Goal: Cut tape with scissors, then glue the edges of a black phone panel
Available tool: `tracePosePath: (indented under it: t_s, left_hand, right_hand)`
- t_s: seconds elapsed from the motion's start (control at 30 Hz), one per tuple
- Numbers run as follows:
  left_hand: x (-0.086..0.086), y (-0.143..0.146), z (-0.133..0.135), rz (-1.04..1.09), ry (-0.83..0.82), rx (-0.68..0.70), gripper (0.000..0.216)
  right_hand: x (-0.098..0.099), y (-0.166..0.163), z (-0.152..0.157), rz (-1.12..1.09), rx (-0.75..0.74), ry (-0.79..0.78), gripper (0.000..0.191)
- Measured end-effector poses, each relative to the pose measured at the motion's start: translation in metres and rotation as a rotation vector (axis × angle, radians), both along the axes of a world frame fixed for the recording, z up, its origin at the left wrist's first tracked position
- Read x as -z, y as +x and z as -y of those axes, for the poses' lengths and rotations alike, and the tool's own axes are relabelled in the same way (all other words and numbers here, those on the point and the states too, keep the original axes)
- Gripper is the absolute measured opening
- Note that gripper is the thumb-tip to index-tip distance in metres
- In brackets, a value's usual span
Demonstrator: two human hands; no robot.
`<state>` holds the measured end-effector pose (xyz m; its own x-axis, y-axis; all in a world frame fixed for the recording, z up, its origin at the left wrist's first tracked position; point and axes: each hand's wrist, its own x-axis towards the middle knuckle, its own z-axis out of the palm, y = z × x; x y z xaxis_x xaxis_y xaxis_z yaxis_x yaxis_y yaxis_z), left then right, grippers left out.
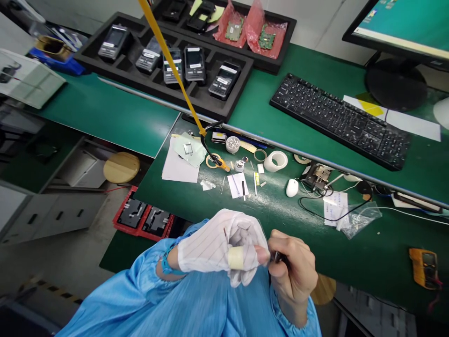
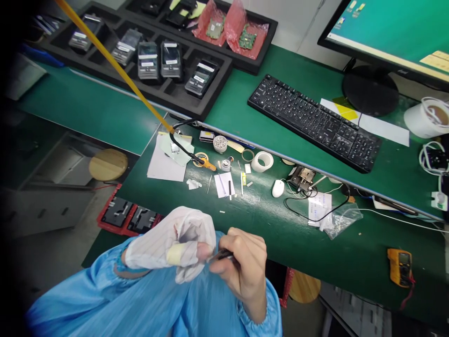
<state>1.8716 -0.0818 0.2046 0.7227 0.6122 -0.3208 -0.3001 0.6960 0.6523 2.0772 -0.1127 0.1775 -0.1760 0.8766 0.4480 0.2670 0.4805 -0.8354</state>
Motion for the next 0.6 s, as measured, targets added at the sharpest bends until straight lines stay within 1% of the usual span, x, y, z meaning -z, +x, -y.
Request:
tracePosePath:
  t_s: [0.13, 0.27, 0.33, 0.47, 0.6]
  left_hand:
    - [-0.0007, 0.0011, -0.0002, 0.004, -0.027, 0.007, 0.062]
    - [-0.0021, 0.0026, -0.0015, 0.010, -0.071, 0.029, 0.070]
    - [-0.0030, 0.0034, -0.0026, -0.008, -0.057, 0.035, 0.071]
    - [-0.0042, 0.0044, -0.0043, -0.035, -0.005, 0.032, 0.066]
    - [-0.0034, 0.0057, -0.0044, -0.011, -0.003, 0.035, 0.066]
  right_hand:
    - [-0.0007, -0.0003, 0.0000, -0.005, 0.011, 0.005, 0.049]
    - [-0.0002, 0.0002, 0.0007, 0.001, 0.018, -0.016, 0.051]
    - [0.0011, 0.0006, 0.0010, 0.005, 0.021, -0.020, 0.054]
    - [0.0049, 0.0004, 0.0010, -0.013, 0.017, -0.018, 0.056]
    - [0.0078, -0.0002, 0.0012, -0.055, 0.010, -0.018, 0.055]
